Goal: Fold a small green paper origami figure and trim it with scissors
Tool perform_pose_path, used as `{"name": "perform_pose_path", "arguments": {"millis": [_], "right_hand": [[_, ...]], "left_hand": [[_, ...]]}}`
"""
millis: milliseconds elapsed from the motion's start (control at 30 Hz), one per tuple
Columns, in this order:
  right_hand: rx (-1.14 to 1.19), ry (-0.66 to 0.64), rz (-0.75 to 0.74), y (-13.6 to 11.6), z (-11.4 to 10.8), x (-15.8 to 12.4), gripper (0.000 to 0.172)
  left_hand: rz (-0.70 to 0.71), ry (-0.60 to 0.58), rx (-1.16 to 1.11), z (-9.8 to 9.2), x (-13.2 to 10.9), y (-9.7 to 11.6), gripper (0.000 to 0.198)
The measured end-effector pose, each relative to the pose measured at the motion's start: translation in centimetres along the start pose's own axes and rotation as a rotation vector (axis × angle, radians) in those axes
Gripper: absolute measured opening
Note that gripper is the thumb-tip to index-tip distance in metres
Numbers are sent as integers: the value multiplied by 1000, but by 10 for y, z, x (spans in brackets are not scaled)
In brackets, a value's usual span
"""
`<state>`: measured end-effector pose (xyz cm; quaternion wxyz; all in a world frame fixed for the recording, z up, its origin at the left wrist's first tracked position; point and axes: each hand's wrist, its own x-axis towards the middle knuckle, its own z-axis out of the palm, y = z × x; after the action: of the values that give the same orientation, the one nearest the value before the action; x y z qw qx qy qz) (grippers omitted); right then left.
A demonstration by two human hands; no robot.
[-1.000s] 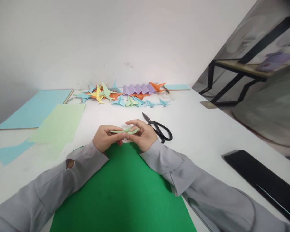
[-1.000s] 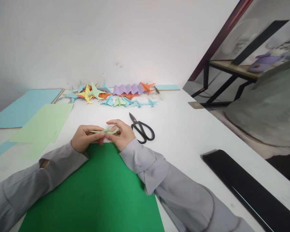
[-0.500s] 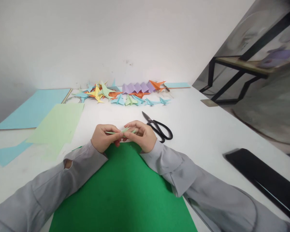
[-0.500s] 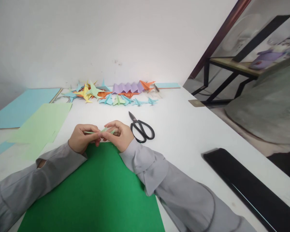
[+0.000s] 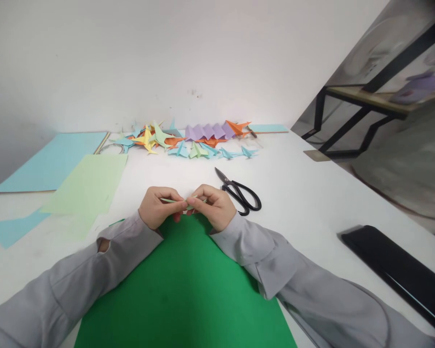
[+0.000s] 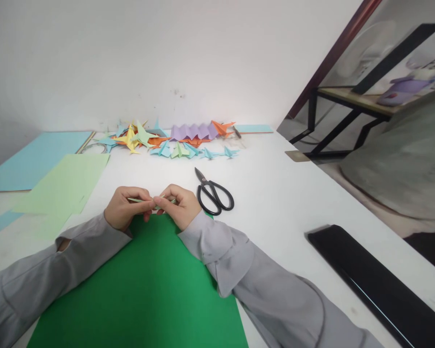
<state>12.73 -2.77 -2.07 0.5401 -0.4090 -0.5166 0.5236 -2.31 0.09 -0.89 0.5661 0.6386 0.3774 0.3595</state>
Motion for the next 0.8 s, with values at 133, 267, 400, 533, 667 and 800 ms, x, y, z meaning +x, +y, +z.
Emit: {"name": "perform_pose_path", "arguments": {"millis": [133,267,400,533,667,800], "right_hand": [[8,19,20,1,1,-1,31],[79,13,44,3,1,-2,32],[111,59,53,4,1,-2,33],[133,89,75,4,0,0,36],[95,82,45,5,0,0,36],[46,72,-6,4,1,-3,34]], "left_hand": [[-40,-4,22,1,0,1,20],[-66,3,-14,3,0,3,22],[-74,46,-81,5,2,2,22],[-48,50,-144,6,3,0,25],[-35,39,-116,5,4,-2,24],[-61,29,-105,5,3,-1,21]]}}
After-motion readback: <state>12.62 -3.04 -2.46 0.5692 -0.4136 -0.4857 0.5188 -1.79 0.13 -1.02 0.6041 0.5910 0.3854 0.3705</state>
